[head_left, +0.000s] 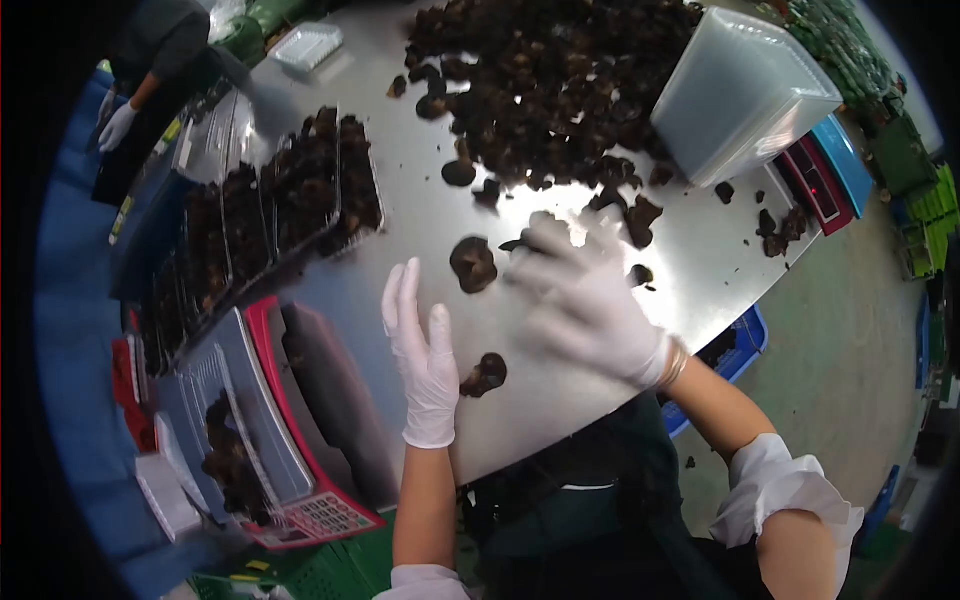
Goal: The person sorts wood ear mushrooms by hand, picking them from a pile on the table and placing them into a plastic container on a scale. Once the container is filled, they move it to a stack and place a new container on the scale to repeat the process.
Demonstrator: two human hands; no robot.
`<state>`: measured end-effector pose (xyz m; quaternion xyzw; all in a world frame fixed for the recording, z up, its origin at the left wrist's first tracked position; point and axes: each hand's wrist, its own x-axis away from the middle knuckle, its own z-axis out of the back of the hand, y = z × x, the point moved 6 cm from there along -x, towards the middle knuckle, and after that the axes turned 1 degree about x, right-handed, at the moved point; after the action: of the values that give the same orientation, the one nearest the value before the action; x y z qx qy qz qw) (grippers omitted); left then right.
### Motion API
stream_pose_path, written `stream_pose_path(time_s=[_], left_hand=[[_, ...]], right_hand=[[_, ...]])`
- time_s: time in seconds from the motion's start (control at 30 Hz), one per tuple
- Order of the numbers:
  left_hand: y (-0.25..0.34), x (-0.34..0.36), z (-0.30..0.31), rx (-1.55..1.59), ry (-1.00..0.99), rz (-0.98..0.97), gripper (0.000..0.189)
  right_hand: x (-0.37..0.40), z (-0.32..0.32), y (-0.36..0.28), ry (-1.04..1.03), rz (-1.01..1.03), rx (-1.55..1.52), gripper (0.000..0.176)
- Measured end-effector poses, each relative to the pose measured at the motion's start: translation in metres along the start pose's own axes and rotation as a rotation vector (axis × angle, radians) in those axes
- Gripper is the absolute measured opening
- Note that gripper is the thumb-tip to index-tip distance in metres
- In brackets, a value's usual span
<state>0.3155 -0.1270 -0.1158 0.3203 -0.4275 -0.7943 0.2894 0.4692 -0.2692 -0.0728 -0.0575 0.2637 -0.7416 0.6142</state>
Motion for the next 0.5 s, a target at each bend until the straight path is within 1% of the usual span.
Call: stream_pose_path(time_s=[0.03, 0.07, 0.13, 0.17, 0.2, 0.27, 0.3, 0.33, 0.37, 0.4, 0.47, 0.5], left_hand=[[0.005, 0.003, 0.000, -0.093, -0.039, -0.023, 0.054], [0.010, 0.008, -0.001, -0.184, -0.080, -0.050, 0.054], [0.014, 0.018, 0.000, -0.174, -0.086, -0.020, 0.054], [0.016, 0.024, -0.001, -0.193, -0.110, -0.021, 0.054], [0.019, 0.030, -0.001, -0.211, -0.137, -0.023, 0.054], [0.026, 0.042, 0.004, -0.234, -0.130, -0.008, 0.052], [0.026, 0.047, 0.009, -0.238, -0.127, 0.033, 0.050], [0.023, 0.053, 0.013, -0.243, -0.124, 0.077, 0.048], [0.020, 0.056, 0.019, -0.217, -0.062, 0.057, 0.041], [0.019, 0.060, 0.022, -0.223, -0.065, 0.065, 0.041], [0.011, 0.067, 0.033, -0.079, 0.006, 0.189, 0.037], [0.009, 0.068, 0.035, -0.077, 0.025, 0.199, 0.034]], right_hand=[[0.008, -0.002, 0.011, -0.015, 0.002, -0.016, 0.056], [0.017, 0.001, 0.033, 0.080, -0.141, 0.075, 0.059], [0.030, 0.011, 0.061, 0.279, -0.422, 0.274, 0.067], [0.036, 0.003, 0.056, 0.238, -0.417, 0.307, 0.071], [0.039, -0.007, 0.046, 0.202, -0.360, 0.302, 0.070], [0.046, -0.026, 0.021, 0.088, -0.302, 0.150, 0.069], [0.050, -0.033, 0.009, 0.048, -0.276, 0.055, 0.069], [0.054, -0.037, -0.002, 0.078, -0.226, -0.095, 0.064], [0.054, -0.034, -0.009, 0.053, -0.191, -0.096, 0.059], [0.055, -0.032, -0.015, 0.028, -0.154, -0.099, 0.053], [0.055, -0.019, 0.005, 0.246, -0.192, -0.046, 0.040], [0.051, -0.010, 0.016, 0.389, -0.205, -0.069, 0.034]])
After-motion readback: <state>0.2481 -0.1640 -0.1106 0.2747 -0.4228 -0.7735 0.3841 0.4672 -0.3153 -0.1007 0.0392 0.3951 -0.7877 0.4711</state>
